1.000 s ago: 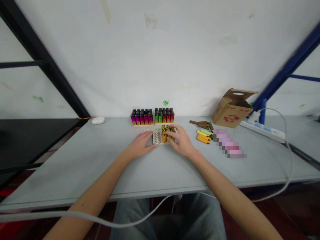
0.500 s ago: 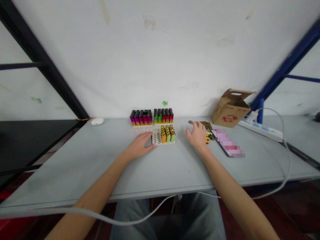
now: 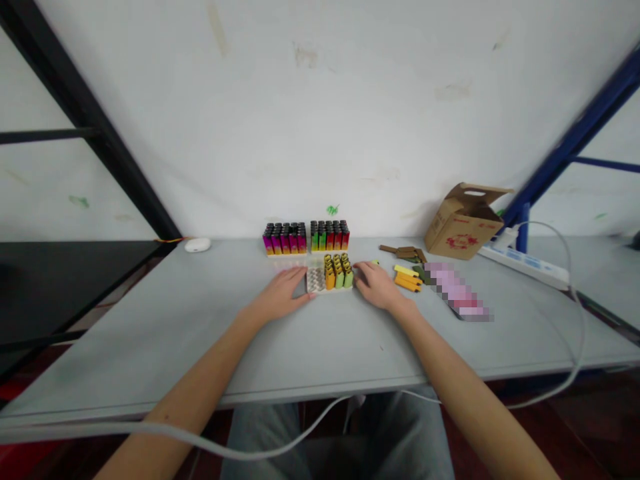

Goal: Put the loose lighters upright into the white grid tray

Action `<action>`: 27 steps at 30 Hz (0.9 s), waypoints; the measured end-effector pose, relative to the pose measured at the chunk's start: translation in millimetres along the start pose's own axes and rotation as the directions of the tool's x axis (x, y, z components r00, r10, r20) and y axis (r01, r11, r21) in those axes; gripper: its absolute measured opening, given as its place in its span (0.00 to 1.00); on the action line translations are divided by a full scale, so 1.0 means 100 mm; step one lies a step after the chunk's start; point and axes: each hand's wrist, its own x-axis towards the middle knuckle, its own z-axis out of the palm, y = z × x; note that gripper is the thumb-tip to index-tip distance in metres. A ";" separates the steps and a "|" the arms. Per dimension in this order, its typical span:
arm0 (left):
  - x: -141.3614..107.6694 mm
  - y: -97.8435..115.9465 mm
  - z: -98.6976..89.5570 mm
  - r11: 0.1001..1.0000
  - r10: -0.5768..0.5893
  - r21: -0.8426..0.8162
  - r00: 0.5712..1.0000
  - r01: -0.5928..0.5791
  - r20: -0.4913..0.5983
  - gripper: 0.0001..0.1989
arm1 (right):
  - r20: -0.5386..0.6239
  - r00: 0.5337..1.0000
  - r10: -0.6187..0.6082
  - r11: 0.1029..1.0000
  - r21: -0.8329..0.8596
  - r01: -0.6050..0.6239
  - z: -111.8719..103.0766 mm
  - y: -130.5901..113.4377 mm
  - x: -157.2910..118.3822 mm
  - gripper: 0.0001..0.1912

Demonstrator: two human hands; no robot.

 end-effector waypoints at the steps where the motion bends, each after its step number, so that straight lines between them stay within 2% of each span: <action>1: 0.00 0.00 0.00 1.000 0.001 -0.001 1.000 -0.001 -0.002 0.36 | 0.012 0.999 -0.047 0.998 0.043 0.046 0.01 -0.01 0.00 0.18; 4: 0.00 0.00 0.00 1.000 0.011 -0.009 1.000 -0.011 -0.014 0.35 | -0.025 0.995 -0.091 0.989 0.117 0.094 0.03 -0.01 0.02 0.18; 8: 0.00 -0.03 0.02 1.000 0.009 -0.004 1.000 -0.009 -0.006 0.35 | -0.146 0.989 0.013 1.000 0.029 -0.009 0.04 0.03 0.03 0.18; 11: 0.00 -0.04 0.03 1.000 -0.002 -0.004 1.000 0.002 0.000 0.36 | -0.123 0.987 0.106 0.994 -0.023 -0.110 0.04 0.06 0.02 0.17; 15: 0.00 -0.03 0.03 1.000 -0.001 -0.006 1.000 0.001 -0.010 0.35 | -0.041 0.994 0.101 0.995 -0.010 -0.101 0.03 0.08 0.02 0.17; 18: 0.00 -0.01 0.01 1.000 0.000 -0.003 1.000 0.000 -0.004 0.35 | -0.071 0.990 0.122 0.992 -0.015 -0.123 0.04 0.08 0.03 0.20; 23: 0.00 -0.02 0.01 1.000 -0.007 0.010 1.000 0.007 0.014 0.36 | -0.099 0.983 0.158 0.983 -0.082 -0.166 0.04 0.09 0.04 0.14; 27: 0.00 -0.02 0.01 1.000 0.001 0.011 1.000 -0.001 0.001 0.35 | -0.135 0.967 0.218 0.971 -0.069 -0.228 0.05 0.08 0.04 0.11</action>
